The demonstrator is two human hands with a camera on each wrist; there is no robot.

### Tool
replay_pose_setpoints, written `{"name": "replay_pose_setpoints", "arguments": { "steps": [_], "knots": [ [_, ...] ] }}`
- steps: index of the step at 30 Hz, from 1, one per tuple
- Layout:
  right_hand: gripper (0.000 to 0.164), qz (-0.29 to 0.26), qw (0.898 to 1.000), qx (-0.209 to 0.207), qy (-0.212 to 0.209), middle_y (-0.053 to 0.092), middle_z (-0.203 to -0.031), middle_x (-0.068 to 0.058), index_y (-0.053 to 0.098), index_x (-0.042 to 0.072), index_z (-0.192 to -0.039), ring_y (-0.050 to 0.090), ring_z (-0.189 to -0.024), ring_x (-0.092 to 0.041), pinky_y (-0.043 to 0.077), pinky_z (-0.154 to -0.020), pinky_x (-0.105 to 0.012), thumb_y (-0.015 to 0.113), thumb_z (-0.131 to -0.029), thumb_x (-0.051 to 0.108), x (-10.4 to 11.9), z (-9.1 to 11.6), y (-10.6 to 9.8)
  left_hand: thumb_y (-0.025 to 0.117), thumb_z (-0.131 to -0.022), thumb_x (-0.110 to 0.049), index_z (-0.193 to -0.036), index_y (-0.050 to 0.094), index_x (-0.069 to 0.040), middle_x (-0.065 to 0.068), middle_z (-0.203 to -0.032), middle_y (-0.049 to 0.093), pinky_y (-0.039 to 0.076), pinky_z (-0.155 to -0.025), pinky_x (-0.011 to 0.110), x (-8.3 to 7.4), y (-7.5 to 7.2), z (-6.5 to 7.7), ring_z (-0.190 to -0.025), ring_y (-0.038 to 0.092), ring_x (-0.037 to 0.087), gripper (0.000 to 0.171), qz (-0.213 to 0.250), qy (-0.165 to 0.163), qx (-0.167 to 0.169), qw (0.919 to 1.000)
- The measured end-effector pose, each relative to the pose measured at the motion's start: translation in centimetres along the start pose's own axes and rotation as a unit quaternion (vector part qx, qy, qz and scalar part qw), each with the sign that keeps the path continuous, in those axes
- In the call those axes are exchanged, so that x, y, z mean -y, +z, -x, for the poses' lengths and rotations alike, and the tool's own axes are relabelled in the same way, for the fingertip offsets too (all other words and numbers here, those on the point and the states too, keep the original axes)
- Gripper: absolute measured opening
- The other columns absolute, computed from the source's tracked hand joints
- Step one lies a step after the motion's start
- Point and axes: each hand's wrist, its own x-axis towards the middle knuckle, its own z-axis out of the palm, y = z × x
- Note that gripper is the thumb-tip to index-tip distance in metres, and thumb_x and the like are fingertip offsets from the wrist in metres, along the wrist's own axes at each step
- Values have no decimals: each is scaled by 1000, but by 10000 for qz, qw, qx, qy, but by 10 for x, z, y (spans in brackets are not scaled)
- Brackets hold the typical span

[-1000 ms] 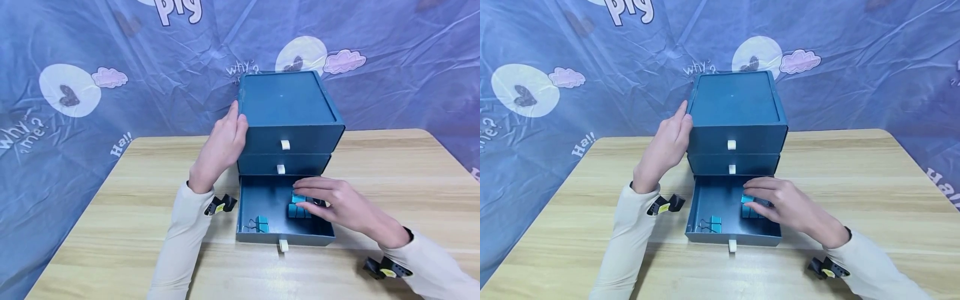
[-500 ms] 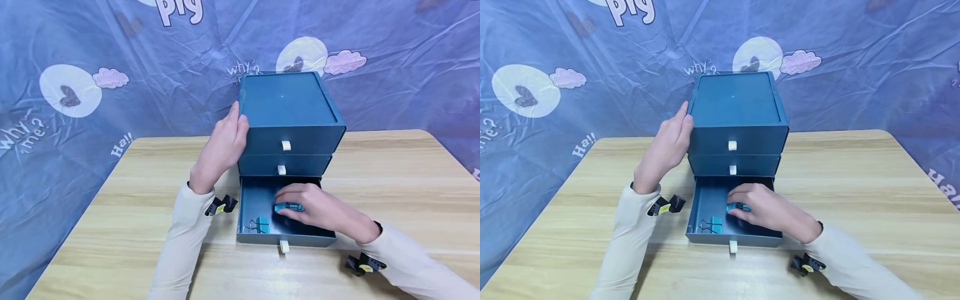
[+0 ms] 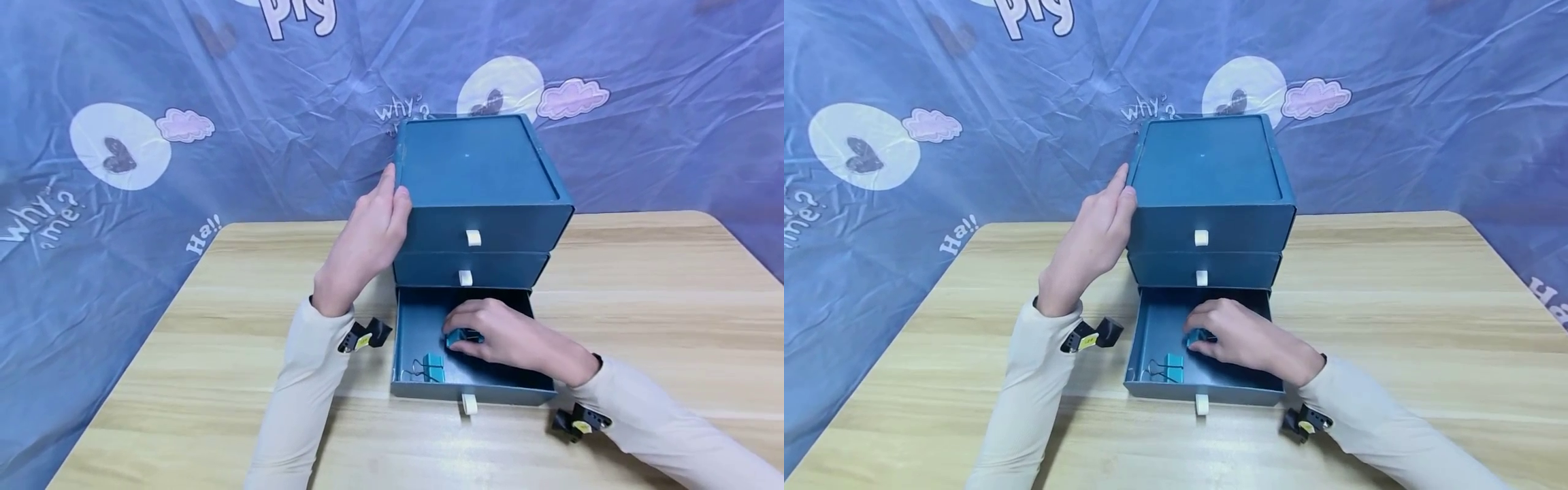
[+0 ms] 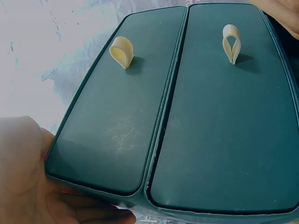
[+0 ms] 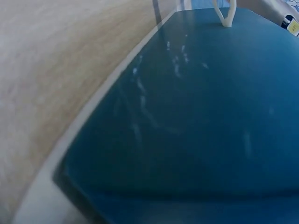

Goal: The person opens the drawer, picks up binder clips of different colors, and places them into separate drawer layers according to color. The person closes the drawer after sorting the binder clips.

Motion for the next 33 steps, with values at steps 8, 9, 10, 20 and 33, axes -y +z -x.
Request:
{"name": "replay_pose_setpoints", "arguments": {
  "steps": [8,9,10,20,33],
  "knots": [
    [17,112,9999,67,-93,69,-99,-1,74,8,-97,65,-94,-13,55,-80,-31,78,-82,13,2,-5,3,23,-106,-32,-152,16,3,12,-158,21,24,-114,29,0,-1,-1,-142,24,15,59,24,69,-56,10000],
    [17,118,9999,64,-98,69,-99,-1,74,8,-97,65,-94,-13,55,-80,-31,78,-82,14,2,-6,4,23,-106,-33,-152,16,3,12,-158,21,24,-114,29,0,-1,-1,-142,24,15,59,17,62,-57,10000],
    [17,116,9999,58,-108,69,-99,0,74,8,-97,65,-94,-13,55,-80,-31,78,-82,14,3,-6,4,23,-106,-33,-152,16,3,12,-158,21,24,-115,29,0,-1,-1,-142,24,15,59,24,52,-59,10000],
    [20,216,9996,82,-136,68,-99,0,74,9,-97,64,-92,-12,55,-80,-31,79,-81,20,3,-8,9,23,-106,-33,-153,16,1,10,-159,20,23,-115,30,0,2,2,-143,23,15,59,104,-44,10,9999],
    [19,204,9966,-737,-318,69,-98,0,73,9,-95,66,-90,-13,56,-77,-30,80,-79,16,14,6,-4,23,-106,-31,-152,17,3,12,-158,20,24,-115,31,1,2,1,-142,24,17,58,157,70,-81,9998]
  ]
}}
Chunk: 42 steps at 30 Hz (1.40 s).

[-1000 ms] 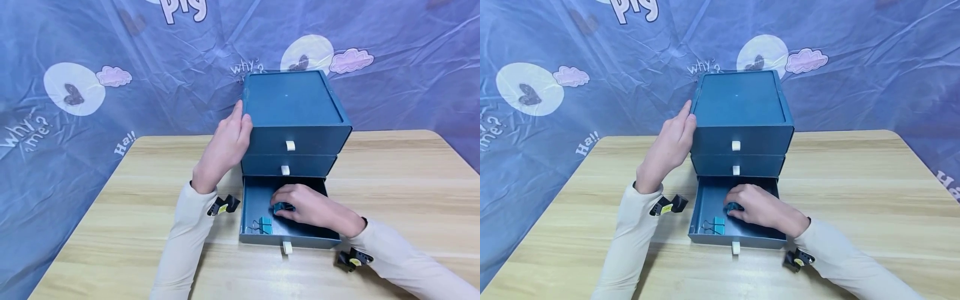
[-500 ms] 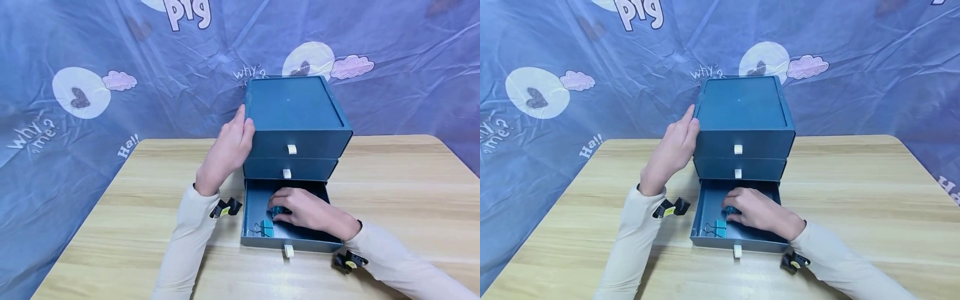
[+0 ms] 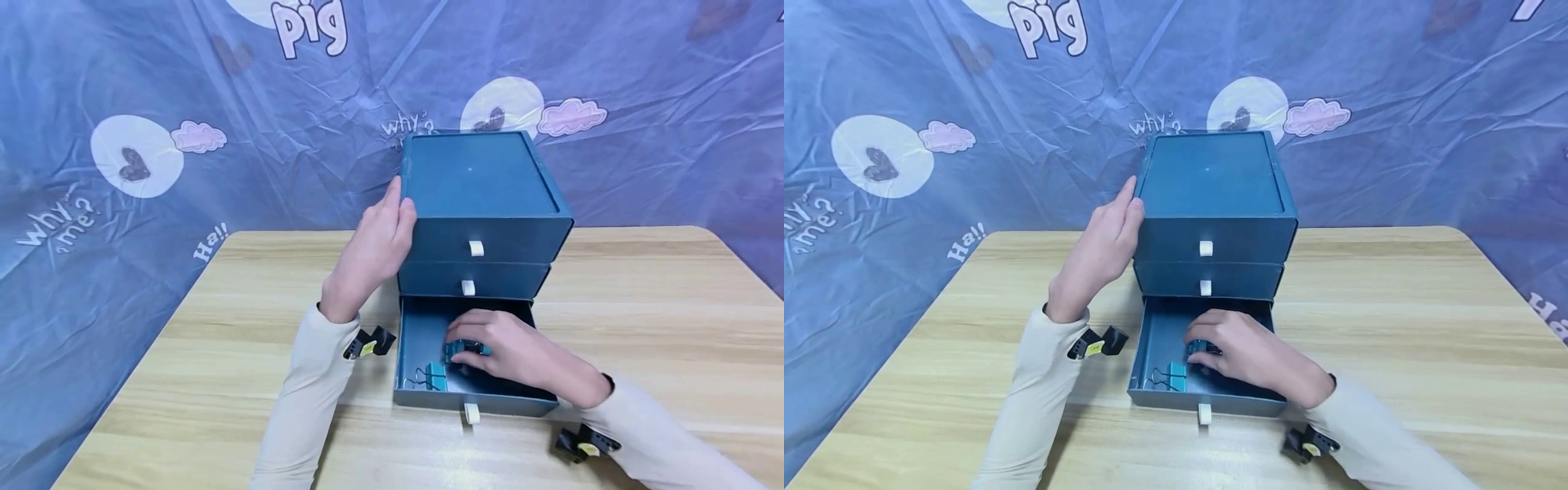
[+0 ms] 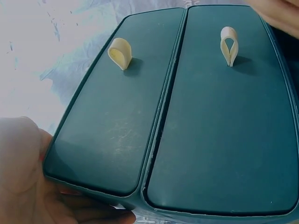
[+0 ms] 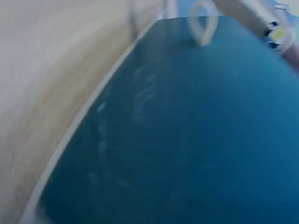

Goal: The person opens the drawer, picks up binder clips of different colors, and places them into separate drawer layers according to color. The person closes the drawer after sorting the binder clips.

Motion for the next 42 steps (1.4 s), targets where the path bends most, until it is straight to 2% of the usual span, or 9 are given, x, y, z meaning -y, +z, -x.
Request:
{"name": "replay_pose_setpoints", "arguments": {
  "steps": [7,15,17,18,22,25,28,37,42],
  "knots": [
    [5,-563,9954,-768,55,68,-92,7,73,14,-92,64,-81,-5,52,-73,-16,72,-88,13,28,22,-16,23,-106,-30,-152,15,2,11,-159,19,23,-115,30,1,1,1,-143,23,15,58,82,-34,11,10000],
    [8,-2192,9700,-658,822,67,-77,9,73,14,-91,57,-66,3,47,-57,-11,68,-90,9,70,50,-5,23,-106,-30,-153,15,2,10,-158,21,24,-114,30,0,3,0,-142,26,15,58,72,-29,8,10000],
    [9,-3602,9225,-177,1374,68,-75,-1,71,6,-92,59,-63,-1,50,-55,-15,63,-93,6,75,53,0,23,-106,-30,-153,16,2,10,-158,22,25,-114,31,-1,3,-1,-142,27,16,58,66,-38,4,10000],
    [11,-4426,8798,44,1737,69,-77,-5,70,1,-95,60,-63,-3,51,-56,-17,60,-95,6,76,54,3,23,-106,-30,-153,16,2,11,-158,24,26,-114,31,-1,3,-1,-141,28,16,57,68,-36,-8,10000],
    [24,-7168,6309,712,2883,70,-90,-13,62,-8,-109,67,-75,-11,56,-69,-23,45,-101,8,78,54,14,24,-106,-29,-152,16,3,13,-157,26,27,-113,32,-1,3,-1,-140,30,17,57,74,-27,-75,9999],
    [28,-7839,5257,971,3158,70,-103,-6,60,-3,-119,67,-88,-11,54,-83,-24,42,-102,11,79,55,21,24,-105,-29,-152,17,4,14,-156,27,28,-113,33,-1,3,-1,-140,31,18,57,58,-27,-111,9999],
    [31,-8080,4782,1050,3276,69,-109,-6,59,-2,-123,66,-95,-12,50,-92,-27,41,-103,13,79,54,26,24,-105,-29,-152,18,4,18,-149,38,29,-113,34,-1,2,0,-139,33,19,57,38,-18,-139,9999],
    [34,-8408,3852,1201,3609,68,-111,-6,64,5,-111,64,-102,-11,45,-100,-28,37,-105,25,77,55,34,25,-105,-29,-152,18,4,18,-147,41,30,-112,34,-2,2,-1,-138,35,19,57,46,43,-160,9999],
    [36,-8580,3593,1199,3469,66,-116,-6,58,4,-121,62,-106,-12,43,-103,-29,34,-105,26,77,55,38,25,-105,-30,-152,17,4,17,-150,38,29,-113,34,-1,2,1,-139,34,18,58,65,6,-136,9999]
  ]
}}
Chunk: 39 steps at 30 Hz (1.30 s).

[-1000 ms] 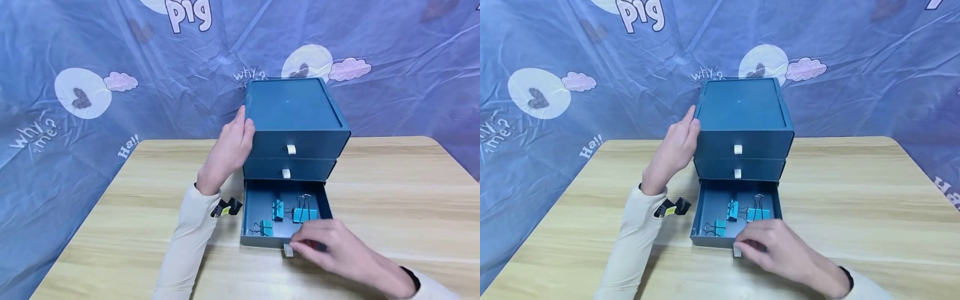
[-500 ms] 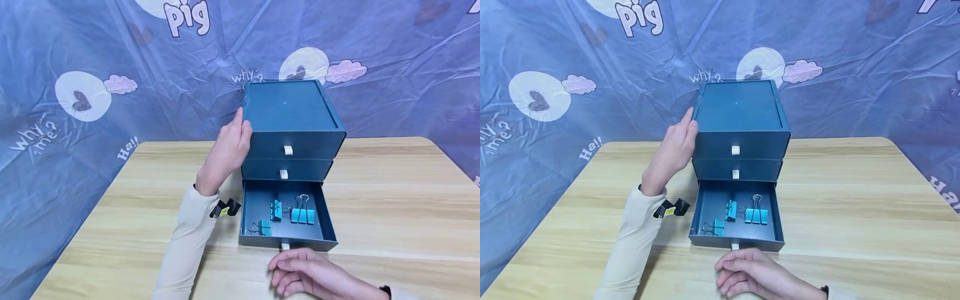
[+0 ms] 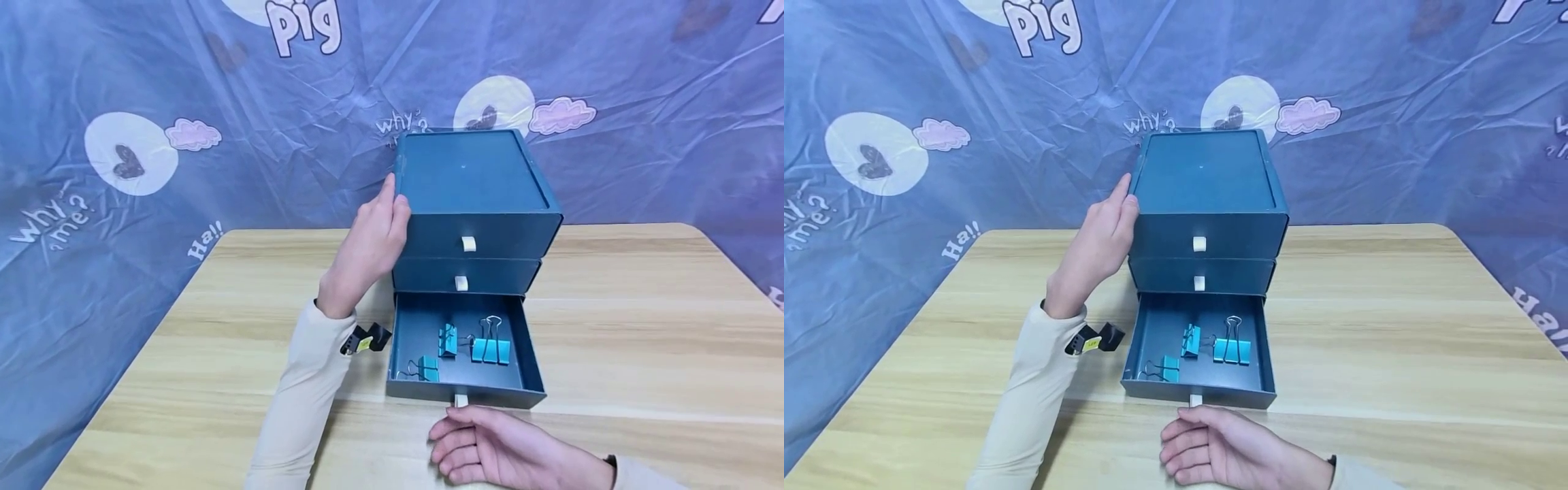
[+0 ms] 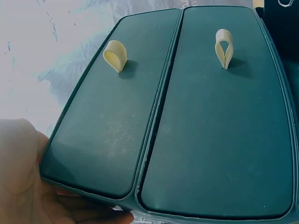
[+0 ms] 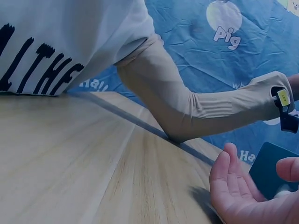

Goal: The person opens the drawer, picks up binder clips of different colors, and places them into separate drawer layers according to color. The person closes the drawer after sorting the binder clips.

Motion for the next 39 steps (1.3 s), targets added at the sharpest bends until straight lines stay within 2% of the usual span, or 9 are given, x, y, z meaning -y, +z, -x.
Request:
{"name": "replay_pose_setpoints", "arguments": {
  "steps": [10,15,20,24,26,29,34,37,39],
  "knots": [
    [35,-71,9988,68,-484,65,-118,-6,57,5,-120,60,-111,-15,39,-106,-32,29,-107,22,3,0,-3,24,-106,-31,-152,16,3,16,-151,37,30,-112,34,1,1,1,-138,35,18,58,23,-58,36,10000],
    [35,58,9981,119,-606,65,-117,-6,57,5,-120,60,-110,-15,41,-105,-32,30,-107,22,5,1,-1,24,-105,-31,-152,16,3,19,-133,52,30,-112,34,1,1,1,-138,35,17,58,17,-36,25,10000],
    [35,174,9971,137,-734,66,-117,-7,57,4,-121,61,-109,-16,43,-103,-33,29,-107,22,6,2,0,25,-105,-29,-152,16,3,19,-120,57,31,-112,34,0,1,1,-138,35,18,58,35,-1,5,10000],
    [36,213,9972,120,-705,66,-118,-8,56,4,-122,61,-109,-17,43,-103,-33,30,-107,22,9,3,1,25,-105,-30,-152,16,3,19,-132,53,30,-112,33,0,1,1,-138,34,17,58,44,-24,3,10000],
    [36,246,9970,121,-724,65,-118,-8,56,4,-123,61,-110,-17,42,-104,-33,29,-107,23,11,3,2,25,-105,-30,-152,16,3,18,-131,53,30,-112,33,0,1,0,-138,34,17,58,54,-25,-4,10000],
    [37,265,9963,145,-801,65,-119,-9,56,3,-124,61,-110,-18,42,-104,-33,29,-108,23,17,5,5,25,-105,-30,-152,15,3,18,-118,57,29,-113,33,0,1,0,-138,34,16,58,78,-22,8,10000],
    [38,334,9958,170,-839,65,-120,-9,55,3,-124,61,-110,-19,42,-104,-34,29,-108,24,23,4,10,25,-105,-30,-153,15,2,16,-112,58,29,-112,33,1,0,0,-138,35,16,58,94,-59,21,9999],
    [37,415,9954,139,-847,65,-118,-9,56,3,-122,62,-109,-19,43,-103,-34,29,-108,24,24,1,10,25,-105,-30,-153,15,2,14,-91,54,30,-112,34,1,0,0,-136,37,17,58,116,-57,25,9999],
    [36,473,9946,93,-914,66,-116,-9,57,3,-120,62,-107,-19,44,-102,-34,30,-108,24,24,0,10,25,-105,-30,-153,15,2,13,-93,55,29,-113,33,1,0,0,-137,37,17,58,129,-48,33,9999]
  ]
}}
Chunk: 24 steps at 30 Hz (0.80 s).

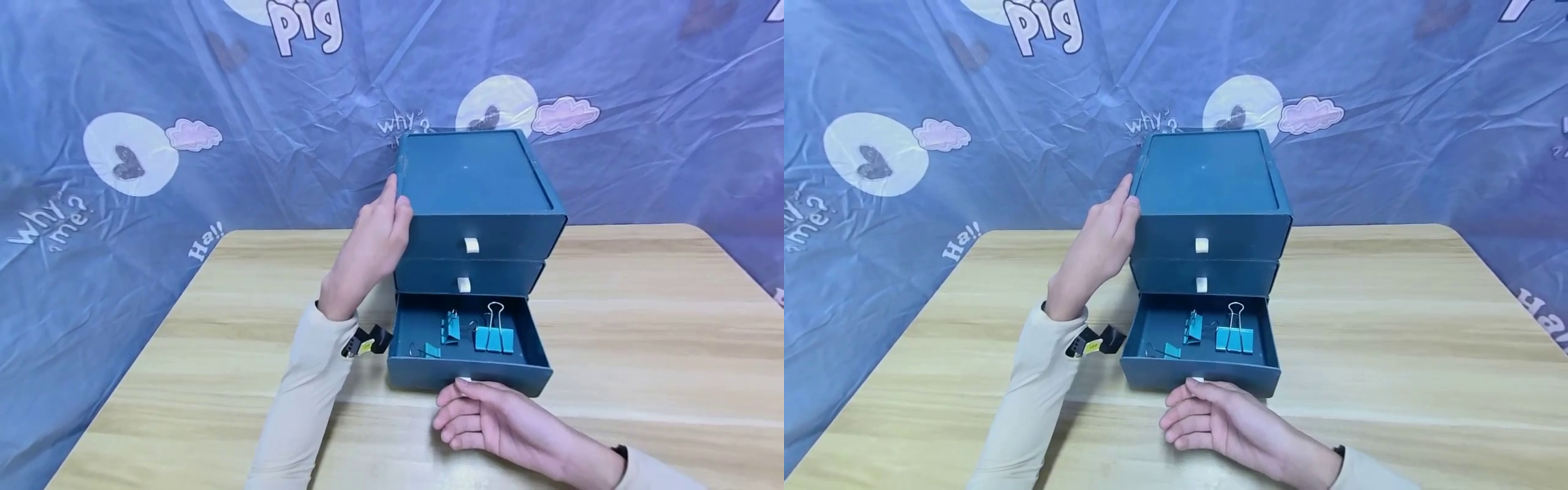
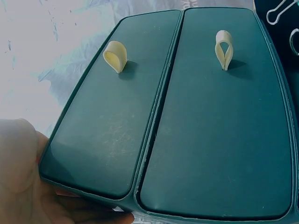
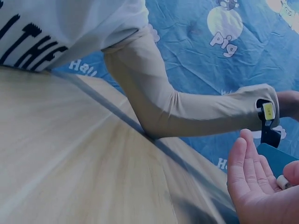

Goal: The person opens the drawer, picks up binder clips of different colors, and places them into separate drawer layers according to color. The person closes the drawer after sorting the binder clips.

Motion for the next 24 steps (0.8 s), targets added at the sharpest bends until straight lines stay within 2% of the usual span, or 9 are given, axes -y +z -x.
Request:
{"name": "replay_pose_setpoints", "arguments": {
  "steps": [2,4,5,7,9,11,13,19,24],
  "knots": [
    [36,85,9999,-57,-71,67,-114,-9,58,4,-118,63,-106,-19,45,-100,-34,30,-107,24,1,-1,-2,25,-105,-30,-153,15,2,14,-95,55,29,-113,33,1,0,0,-138,36,16,58,-4,-4,6,10000],
    [35,181,9997,-101,-153,67,-113,-9,58,4,-116,63,-105,-19,46,-99,-34,31,-107,24,2,-2,-4,25,-105,-30,-153,15,2,16,-115,58,29,-113,33,1,0,0,-139,33,16,58,-4,-20,16,10000],
    [35,232,9995,-117,-201,67,-112,-9,59,4,-115,64,-104,-19,47,-99,-34,31,-107,23,2,-3,-5,25,-105,-31,-153,15,2,17,-129,54,28,-113,33,2,0,0,-139,32,16,58,-3,-37,23,10000],
    [35,290,9992,-158,-227,68,-112,-9,59,4,-115,64,-104,-19,47,-98,-33,31,-107,23,4,-4,-7,25,-105,-30,-153,15,2,17,-130,54,28,-113,33,2,1,0,-139,33,16,58,-7,-34,14,10000],
    [34,309,9991,-177,-211,68,-112,-9,59,4,-115,64,-104,-19,47,-98,-34,32,-107,23,5,-6,-8,25,-105,-30,-153,15,2,16,-125,57,30,-112,34,2,1,0,-138,36,17,58,-7,-62,12,10000],
    [34,320,9991,-208,-188,68,-112,-9,59,4,-115,64,-104,-19,47,-98,-34,32,-107,23,7,-7,-10,25,-105,-31,-153,15,2,13,-102,59,30,-112,34,2,0,1,-137,37,18,58,-17,-94,22,10000],
    [34,322,9990,-254,-185,68,-111,-8,59,4,-115,64,-103,-18,47,-98,-33,32,-107,24,9,-8,-12,24,-105,-31,-153,14,2,9,-83,50,31,-112,35,1,0,1,-135,39,18,59,-13,-118,33,9999],
    [35,299,9985,-364,-293,69,-109,-8,61,5,-112,65,-102,-18,48,-97,-33,32,-107,24,13,-11,-21,24,-106,-32,-153,14,1,8,-85,51,30,-112,34,0,0,0,-137,37,17,59,-6,-153,71,9999],
    [35,311,9983,-367,-336,69,-108,-8,61,5,-112,65,-101,-18,48,-97,-33,31,-107,24,14,-13,-25,24,-106,-33,-153,13,1,8,-81,50,31,-112,34,-1,2,0,-135,40,18,60,-9,-179,100,9998]
  ]
}}
